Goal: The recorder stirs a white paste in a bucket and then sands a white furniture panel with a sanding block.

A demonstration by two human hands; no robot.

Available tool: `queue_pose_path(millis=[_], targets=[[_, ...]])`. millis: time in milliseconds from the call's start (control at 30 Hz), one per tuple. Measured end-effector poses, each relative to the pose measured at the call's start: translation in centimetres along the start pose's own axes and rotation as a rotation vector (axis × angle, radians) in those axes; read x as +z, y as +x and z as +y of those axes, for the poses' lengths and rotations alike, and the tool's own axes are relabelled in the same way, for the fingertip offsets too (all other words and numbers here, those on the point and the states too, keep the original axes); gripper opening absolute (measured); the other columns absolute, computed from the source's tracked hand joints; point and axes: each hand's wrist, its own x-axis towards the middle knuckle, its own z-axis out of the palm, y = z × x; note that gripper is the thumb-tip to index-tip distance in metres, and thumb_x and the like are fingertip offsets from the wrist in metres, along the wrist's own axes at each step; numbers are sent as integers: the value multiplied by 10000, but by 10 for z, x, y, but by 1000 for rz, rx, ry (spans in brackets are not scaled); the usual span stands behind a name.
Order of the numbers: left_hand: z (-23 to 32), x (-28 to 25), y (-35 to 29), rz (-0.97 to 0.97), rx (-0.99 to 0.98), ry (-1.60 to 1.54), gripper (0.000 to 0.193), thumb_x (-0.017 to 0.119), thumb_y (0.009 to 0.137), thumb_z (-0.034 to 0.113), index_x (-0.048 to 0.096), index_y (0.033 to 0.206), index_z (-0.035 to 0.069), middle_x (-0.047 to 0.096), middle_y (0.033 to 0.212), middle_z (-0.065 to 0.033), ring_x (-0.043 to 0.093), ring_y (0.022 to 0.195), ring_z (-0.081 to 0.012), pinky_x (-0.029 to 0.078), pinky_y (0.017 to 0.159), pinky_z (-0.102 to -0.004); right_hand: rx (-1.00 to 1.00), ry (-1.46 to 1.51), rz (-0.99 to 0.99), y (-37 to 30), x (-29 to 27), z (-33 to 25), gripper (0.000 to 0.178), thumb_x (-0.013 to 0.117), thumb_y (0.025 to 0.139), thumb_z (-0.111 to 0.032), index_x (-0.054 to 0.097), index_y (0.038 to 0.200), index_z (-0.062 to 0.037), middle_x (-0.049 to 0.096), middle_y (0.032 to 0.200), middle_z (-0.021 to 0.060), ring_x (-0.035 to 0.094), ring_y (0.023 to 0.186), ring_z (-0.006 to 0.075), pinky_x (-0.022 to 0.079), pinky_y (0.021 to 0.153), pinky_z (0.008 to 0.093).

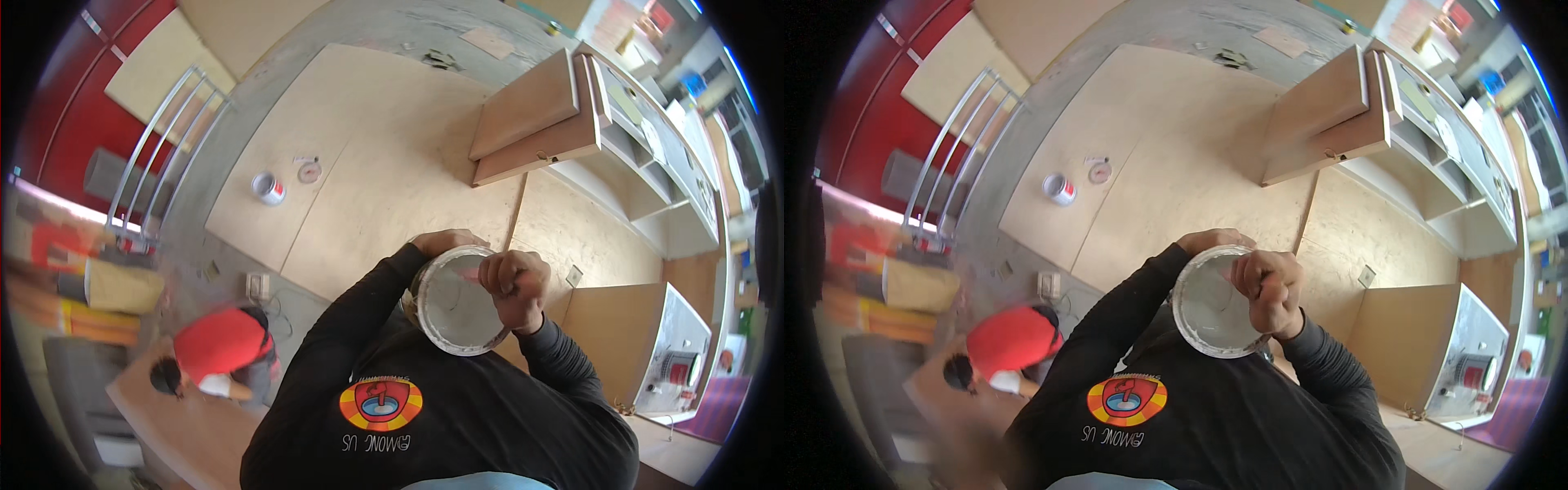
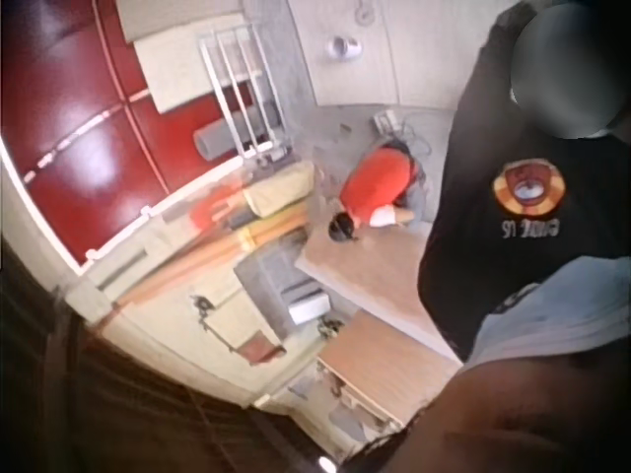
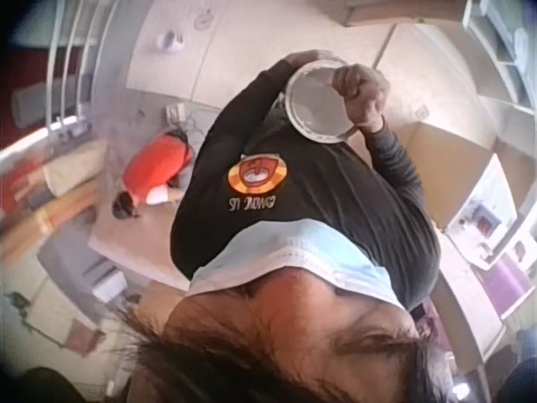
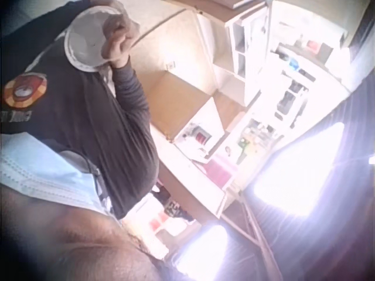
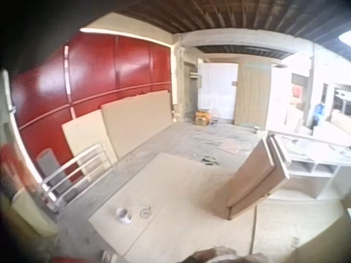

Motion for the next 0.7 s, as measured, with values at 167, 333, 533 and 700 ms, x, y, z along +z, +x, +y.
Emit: queue_pose_path(millis=[167, 333, 533, 700], targets=[[0, -125, 18, 143, 1, 0, 279, 604, 890, 127, 664, 1113, -30, 668, 1089, -178, 637, 987, -319, 510, 861, -371, 181, 246, 97, 95, -27, 42, 732, 414, 883, -735, 376, 594, -63, 363, 517, 12, 350, 423, 112, 299, 403, 275], [8, -258, 78, 19, -149, 66, 250, 593, 900, 112, 670, 1091, -29, 680, 1072, -189, 645, 984, -310, 507, 864, -370, 2, 225, 90, 202, -63, 87, 830, 288, 855, -832, 322, 534, -68, 382, 504, 40, 365, 424, 154, 343, 440, 279], [87, -390, 159, 56, -225, 13, 307, 511, 944, 261, 669, 968, 0, 702, 932, -81, 640, 862, -158, 494, 771, -331, -254, -22, 20, 372, -128, 154, 757, 259, 959, -710, 316, 542, -81, 436, 529, 63, 391, 460, 175, 334, 480, 282], [112, -484, 227, 207, -165, -167, 284, 548, 930, 268, 665, 958, 11, 699, 907, -72, 638, 822, -139, 498, 716, -326, -125, 118, 102, 482, -191, 192, 756, 279, 947, -724, 332, 542, -88, 397, 496, 45, 340, 448, 153, 278, 453, 295]])
